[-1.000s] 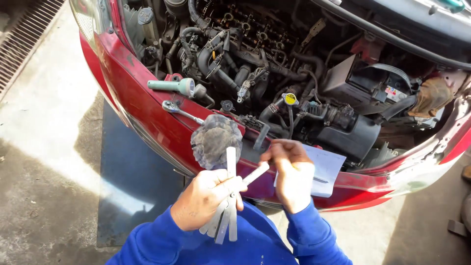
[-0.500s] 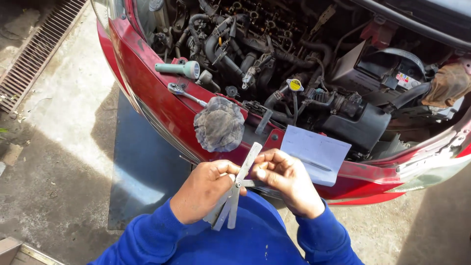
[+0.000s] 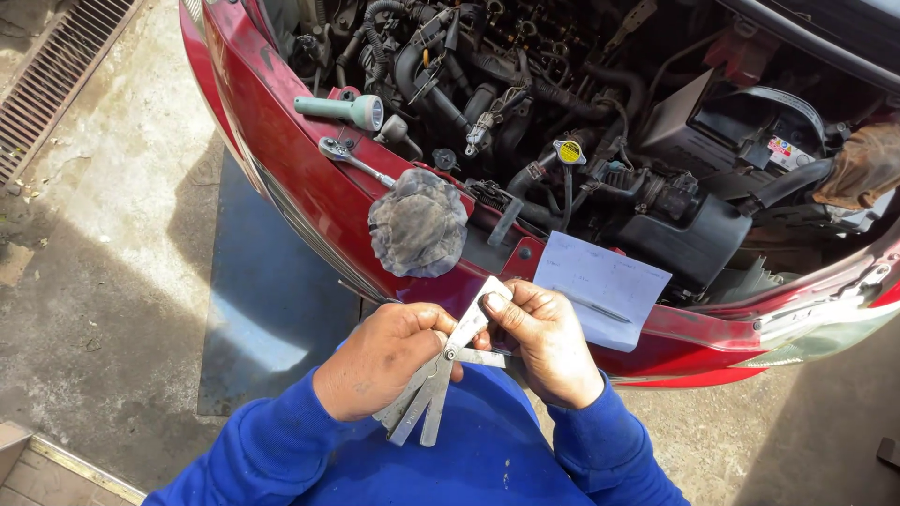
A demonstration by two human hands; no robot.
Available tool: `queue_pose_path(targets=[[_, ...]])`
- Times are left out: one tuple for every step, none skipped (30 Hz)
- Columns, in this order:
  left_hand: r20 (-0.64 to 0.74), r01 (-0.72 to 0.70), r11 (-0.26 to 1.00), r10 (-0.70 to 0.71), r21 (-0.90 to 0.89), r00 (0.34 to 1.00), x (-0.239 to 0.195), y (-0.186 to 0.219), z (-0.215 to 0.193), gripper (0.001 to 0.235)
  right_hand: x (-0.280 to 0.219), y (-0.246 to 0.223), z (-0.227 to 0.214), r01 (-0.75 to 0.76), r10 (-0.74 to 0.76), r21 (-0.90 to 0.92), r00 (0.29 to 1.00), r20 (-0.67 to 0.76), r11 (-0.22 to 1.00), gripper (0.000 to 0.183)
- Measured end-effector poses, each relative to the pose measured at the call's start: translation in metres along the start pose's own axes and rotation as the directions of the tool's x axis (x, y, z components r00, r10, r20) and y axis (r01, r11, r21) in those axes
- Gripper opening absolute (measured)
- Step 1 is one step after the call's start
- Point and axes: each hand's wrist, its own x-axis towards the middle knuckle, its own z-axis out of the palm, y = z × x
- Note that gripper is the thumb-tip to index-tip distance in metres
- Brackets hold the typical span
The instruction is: The person works on a car engine with the hood open, using a feeler gauge set to measure gaps between engine components. They repeatedly insert the gauge into the engine, adjust the gauge blades, and check the fit while referencing a notepad placed on the car's front edge.
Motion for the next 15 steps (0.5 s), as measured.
queue_pose_path(targets=[[-0.001,0.002,1.000,-0.002,-0.003,1.000,0.000,-0.001,-0.001,0.030,0.001,0.001,-0.001,-0.003,0.003,0.000,1.000,0.001,1.000,0.026],[-0.002,0.006,1.000,-0.006,-0.008,1.000,0.001,-0.001,-0.002,0.030,0.003,0.003,-0.002,0.005,-0.005,-0.002,1.000,0.001,1.000,0.025],[-0.002,0.008,1.000,-0.008,-0.014,1.000,0.001,-0.002,-0.003,0.029,0.004,0.005,-0.003,0.014,-0.014,-0.004,1.000,0.001,1.000,0.023],[-0.003,0.009,1.000,-0.009,-0.016,1.000,0.003,-0.006,-0.004,0.029,0.005,0.006,-0.003,0.011,-0.011,-0.005,1.000,0.002,1.000,0.023],[0.006,-0.037,0.998,0.037,-0.047,0.999,0.005,-0.010,-0.004,0.026,0.006,0.007,-0.003,-0.002,0.002,0.016,1.000,-0.007,1.000,0.021],[0.014,-0.083,0.993,0.084,-0.078,0.996,0.007,-0.013,-0.005,0.025,0.006,0.008,-0.003,-0.016,0.017,0.037,1.000,-0.016,0.999,0.020],[0.013,-0.083,0.993,0.085,-0.080,0.996,0.010,-0.016,-0.006,0.025,0.007,0.008,-0.004,-0.016,0.017,0.035,1.000,-0.014,0.999,0.020],[0.015,-0.092,0.990,0.094,-0.105,0.995,0.013,-0.018,-0.007,0.023,0.008,0.009,-0.004,-0.011,0.012,0.049,1.000,-0.027,0.999,0.019],[0.018,-0.099,0.986,0.103,-0.131,0.995,0.015,-0.021,-0.008,0.021,0.008,0.010,-0.004,-0.006,0.009,0.064,0.999,-0.040,0.998,0.018],[0.018,-0.099,0.986,0.102,-0.133,0.995,0.015,-0.021,-0.009,0.021,0.010,0.014,-0.008,-0.008,0.010,0.063,0.999,-0.039,0.998,0.018],[0.007,-0.094,0.987,0.096,-0.128,0.995,0.016,-0.021,-0.010,0.020,0.012,0.017,-0.011,0.012,-0.010,0.097,1.000,-0.027,0.995,0.018],[-0.003,-0.089,0.988,0.090,-0.122,0.996,0.016,-0.021,-0.010,0.020,0.014,0.021,-0.014,0.032,-0.030,0.130,0.999,-0.015,0.991,0.020],[-0.003,-0.088,0.988,0.088,-0.124,0.996,0.016,-0.021,-0.011,0.020,0.014,0.021,-0.013,0.030,-0.028,0.130,0.999,-0.015,0.991,0.020],[-0.007,-0.085,0.989,0.085,-0.123,0.996,0.015,-0.021,-0.011,0.019,0.014,0.022,-0.013,0.031,-0.030,0.137,0.999,-0.011,0.990,0.022],[-0.012,-0.084,0.989,0.083,-0.122,0.996,0.015,-0.020,-0.012,0.019,0.015,0.021,-0.013,0.034,-0.033,0.143,0.999,-0.005,0.989,0.024]])
